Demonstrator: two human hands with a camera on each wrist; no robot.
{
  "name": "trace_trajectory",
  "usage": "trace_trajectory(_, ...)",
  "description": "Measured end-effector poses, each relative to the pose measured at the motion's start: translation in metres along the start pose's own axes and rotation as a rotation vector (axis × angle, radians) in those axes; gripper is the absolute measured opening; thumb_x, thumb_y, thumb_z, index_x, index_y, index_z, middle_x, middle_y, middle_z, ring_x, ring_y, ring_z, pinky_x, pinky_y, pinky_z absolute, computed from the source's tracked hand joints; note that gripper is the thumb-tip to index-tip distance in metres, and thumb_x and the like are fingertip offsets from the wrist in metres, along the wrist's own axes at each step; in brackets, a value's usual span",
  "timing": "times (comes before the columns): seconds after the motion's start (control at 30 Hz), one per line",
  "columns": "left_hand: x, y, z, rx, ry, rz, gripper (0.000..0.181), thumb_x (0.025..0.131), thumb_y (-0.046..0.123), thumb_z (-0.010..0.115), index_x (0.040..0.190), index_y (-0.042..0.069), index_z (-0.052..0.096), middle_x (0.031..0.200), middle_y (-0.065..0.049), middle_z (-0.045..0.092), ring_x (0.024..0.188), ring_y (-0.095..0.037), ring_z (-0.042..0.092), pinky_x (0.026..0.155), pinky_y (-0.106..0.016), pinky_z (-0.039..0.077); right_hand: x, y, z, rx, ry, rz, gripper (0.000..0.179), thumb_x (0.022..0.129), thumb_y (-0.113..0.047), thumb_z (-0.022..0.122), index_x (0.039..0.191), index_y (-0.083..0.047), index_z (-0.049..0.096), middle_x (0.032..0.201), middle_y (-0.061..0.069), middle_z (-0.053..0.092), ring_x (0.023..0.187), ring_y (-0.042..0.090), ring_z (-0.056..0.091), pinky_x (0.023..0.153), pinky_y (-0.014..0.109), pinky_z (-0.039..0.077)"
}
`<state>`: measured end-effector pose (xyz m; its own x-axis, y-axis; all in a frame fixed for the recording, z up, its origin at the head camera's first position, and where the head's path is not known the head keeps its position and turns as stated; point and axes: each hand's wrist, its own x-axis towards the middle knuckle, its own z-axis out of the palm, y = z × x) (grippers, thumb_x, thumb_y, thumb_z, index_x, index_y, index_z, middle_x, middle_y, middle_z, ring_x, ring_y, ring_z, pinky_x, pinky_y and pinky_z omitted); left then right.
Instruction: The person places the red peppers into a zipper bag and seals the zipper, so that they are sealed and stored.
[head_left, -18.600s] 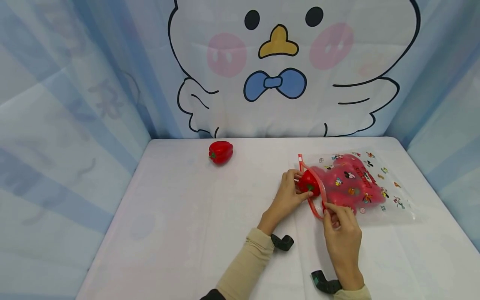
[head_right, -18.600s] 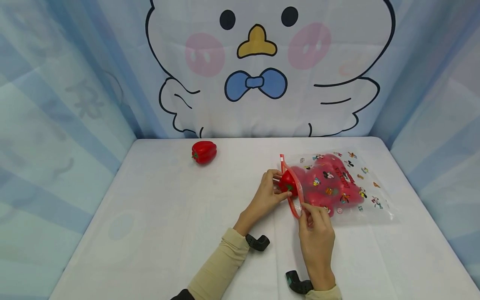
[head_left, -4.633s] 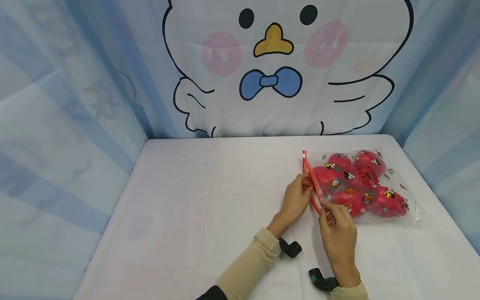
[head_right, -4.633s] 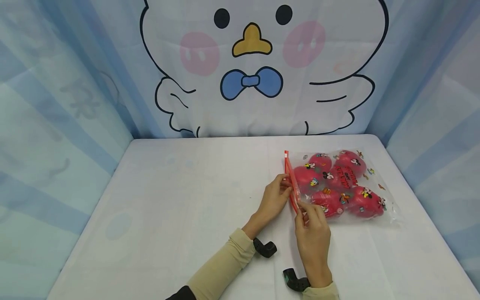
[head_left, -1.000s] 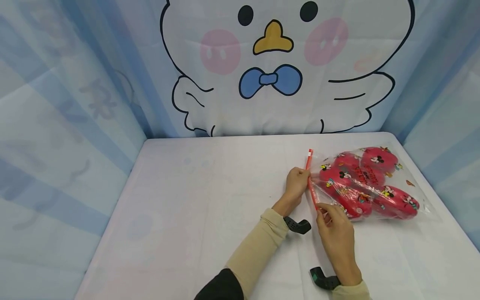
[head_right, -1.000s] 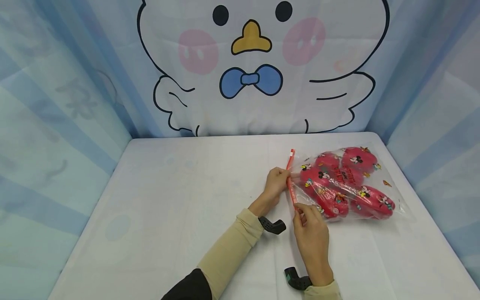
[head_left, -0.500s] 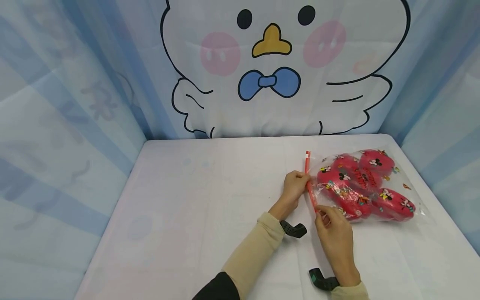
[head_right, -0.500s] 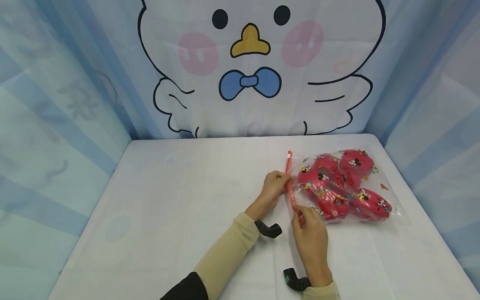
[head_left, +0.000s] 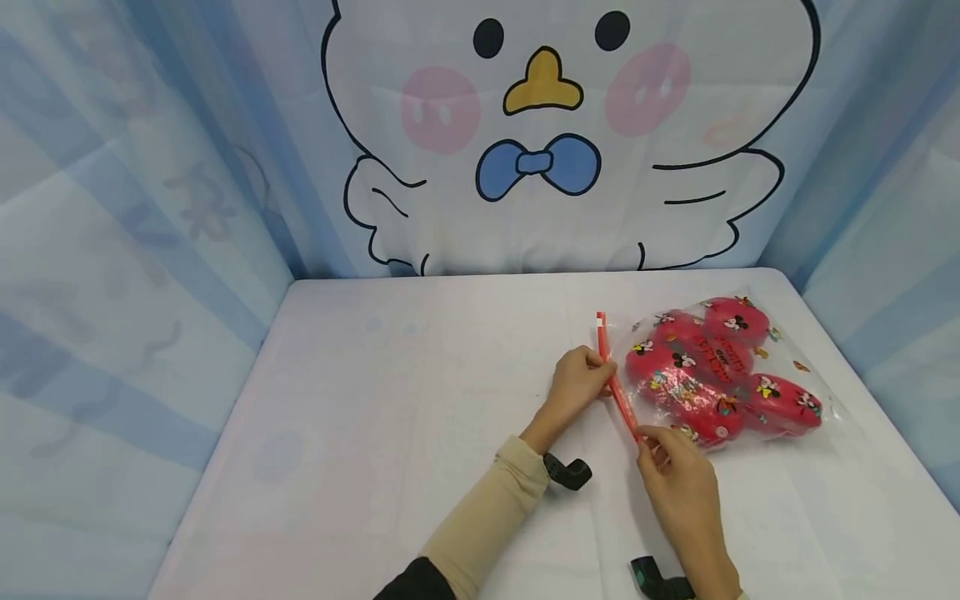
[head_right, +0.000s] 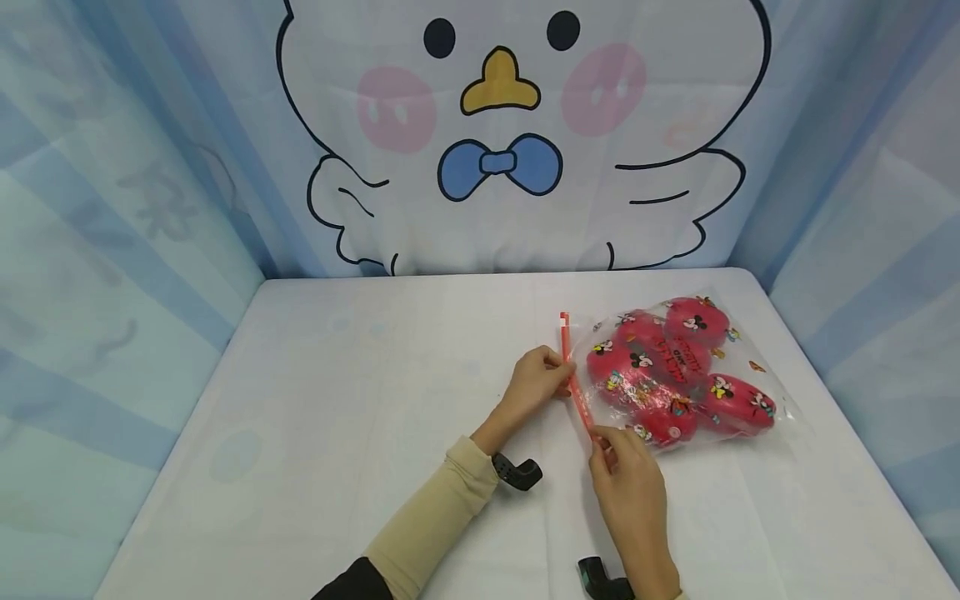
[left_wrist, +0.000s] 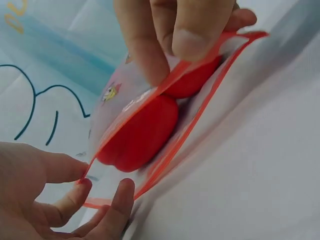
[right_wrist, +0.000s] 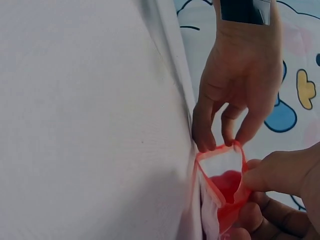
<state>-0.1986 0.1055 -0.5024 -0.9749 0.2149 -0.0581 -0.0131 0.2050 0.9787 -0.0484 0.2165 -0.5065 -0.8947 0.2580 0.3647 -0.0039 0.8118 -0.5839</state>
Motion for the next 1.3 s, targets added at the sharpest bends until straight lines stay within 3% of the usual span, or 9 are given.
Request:
trace_trajectory(0.13,0.008,0.001,-0.005,0.080,0.008,0.026,0.024,0.099,0.017,0.069,0.112,-0.002,0.063,0.095,-0.009,0.068,0.065,-0.015,0.070,0.056,-0.019,0.055,-0.004,0.001,-0.003,0.000,0.010,0.003,0.022,0.087,0.002,0.077,0.107,-0.006,0.078,0.089,0.007,0.071,0.074,0.014,0.056,0.059,0.019,0.044)
trace_trajectory(0.37,0.042,0.002,-0.019,0.251,0.026,0.100,0.034,0.103,0.027,0.063,0.128,0.005,0.065,0.116,-0.012,0.074,0.102,-0.021,0.071,0.080,-0.023,0.053,-0.011,0.005,-0.008,0.009,0.024,-0.006,0.023,0.085,0.005,0.078,0.106,-0.006,0.078,0.087,0.005,0.070,0.074,0.009,0.055,0.061,0.012,0.042)
trace_trajectory(0.53,0.059,0.002,-0.022,0.266,-0.036,0.106,0.031,0.105,0.031,0.062,0.120,0.005,0.073,0.105,-0.009,0.075,0.086,-0.012,0.065,0.074,-0.018,0.048,-0.015,0.007,-0.009,0.009,0.015,0.003,0.022,0.086,0.004,0.078,0.105,-0.007,0.078,0.087,0.004,0.069,0.074,0.006,0.054,0.063,0.008,0.040)
trace_trajectory(0.63,0.066,0.001,-0.021,0.241,-0.028,0.100,0.026,0.103,0.026,0.064,0.111,0.004,0.076,0.095,-0.008,0.073,0.075,-0.006,0.057,0.066,-0.015,0.043,-0.015,0.009,-0.009,0.012,0.021,-0.004,0.023,0.085,0.005,0.078,0.105,-0.007,0.078,0.087,0.003,0.069,0.074,0.005,0.053,0.063,0.006,0.039)
trace_trajectory(0.7,0.068,0.001,-0.020,0.179,-0.002,0.076,0.022,0.102,0.021,0.066,0.105,0.002,0.077,0.090,-0.009,0.074,0.068,-0.005,0.056,0.059,-0.015,0.044,-0.015,0.010,-0.008,0.020,0.030,-0.018,0.023,0.084,0.006,0.078,0.104,-0.007,0.078,0.085,0.004,0.068,0.073,0.005,0.053,0.063,0.007,0.038)
trace_trajectory(0.9,0.068,-0.004,-0.022,0.023,0.096,-0.003,0.017,0.099,0.016,0.069,0.097,0.001,0.078,0.082,-0.012,0.076,0.058,-0.006,0.060,0.050,-0.017,0.049,-0.015,0.013,-0.008,0.020,0.040,-0.046,0.025,0.082,0.007,0.078,0.102,-0.009,0.078,0.084,0.002,0.067,0.071,0.004,0.050,0.059,0.011,0.037)
trace_trajectory(1.03,0.063,-0.004,-0.030,0.018,0.116,-0.006,0.018,0.098,0.017,0.069,0.093,0.002,0.078,0.078,-0.011,0.075,0.058,-0.008,0.062,0.051,-0.019,0.052,-0.013,0.015,-0.010,0.008,0.047,-0.056,0.027,0.082,0.008,0.078,0.102,-0.010,0.078,0.084,0.003,0.068,0.071,0.005,0.051,0.059,0.014,0.037)
trace_trajectory(1.3,0.045,-0.008,-0.056,0.073,0.068,-0.017,0.017,0.097,0.016,0.069,0.092,0.003,0.078,0.076,-0.012,0.074,0.055,-0.008,0.059,0.049,-0.017,0.047,-0.009,0.021,-0.016,-0.059,0.014,-0.007,0.022,0.085,0.002,0.078,0.104,-0.010,0.078,0.085,0.004,0.068,0.071,0.009,0.050,0.059,0.021,0.040)
